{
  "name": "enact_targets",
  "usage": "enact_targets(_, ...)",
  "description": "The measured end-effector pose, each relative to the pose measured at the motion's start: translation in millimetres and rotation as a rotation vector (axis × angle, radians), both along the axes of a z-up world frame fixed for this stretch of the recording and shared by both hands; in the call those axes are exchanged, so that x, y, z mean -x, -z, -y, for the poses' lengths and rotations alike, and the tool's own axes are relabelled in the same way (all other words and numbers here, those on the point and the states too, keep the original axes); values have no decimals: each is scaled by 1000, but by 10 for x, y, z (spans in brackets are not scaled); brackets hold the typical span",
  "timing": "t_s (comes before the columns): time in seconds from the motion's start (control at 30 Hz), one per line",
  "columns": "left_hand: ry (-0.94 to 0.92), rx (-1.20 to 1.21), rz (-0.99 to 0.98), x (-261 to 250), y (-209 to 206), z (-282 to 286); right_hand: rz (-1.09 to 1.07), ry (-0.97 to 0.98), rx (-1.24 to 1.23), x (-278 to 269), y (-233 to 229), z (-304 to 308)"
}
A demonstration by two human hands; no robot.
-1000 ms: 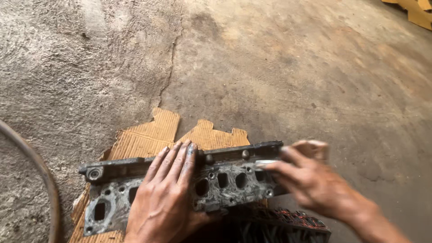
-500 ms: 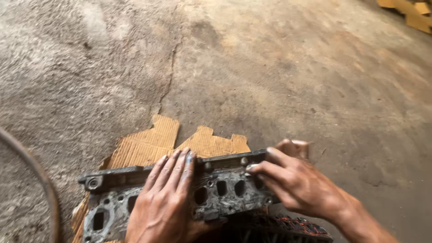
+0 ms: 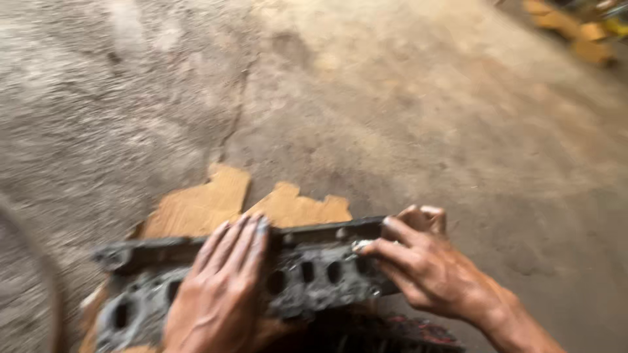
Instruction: The person uses a metal scraper to remove grime and residue from the surface and internal cavities of a metal engine component. They systematically scrape the edges and holes of the part, which is resting on a piece of cardboard on the floor.
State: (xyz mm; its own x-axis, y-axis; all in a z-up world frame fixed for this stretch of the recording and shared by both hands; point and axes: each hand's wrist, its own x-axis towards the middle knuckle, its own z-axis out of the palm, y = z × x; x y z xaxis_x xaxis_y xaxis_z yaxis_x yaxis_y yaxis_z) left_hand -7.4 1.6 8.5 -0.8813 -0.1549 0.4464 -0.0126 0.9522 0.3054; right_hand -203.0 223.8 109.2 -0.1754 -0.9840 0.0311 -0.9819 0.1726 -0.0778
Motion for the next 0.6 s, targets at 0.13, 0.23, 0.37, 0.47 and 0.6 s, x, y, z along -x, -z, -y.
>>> enact_targets(0.13,6,-45,-72,19,-46,-50,175,-50,-171,-180,209,244)
enact_targets(0.23,16,-72,-68,-13,-99,-44,145,-48,-30,-124,56,161)
enact_targets(0.37,-62,28,21,-57,-133,-47,112,30,-66,-192,45,176)
enact_targets(0.47,-62,56,84,-43,-164,-66,155,-26,-129,-242,208,347)
enact_targets(0.6,-188,88,-265,-358,62,229,102,4,-93,-115,81,180)
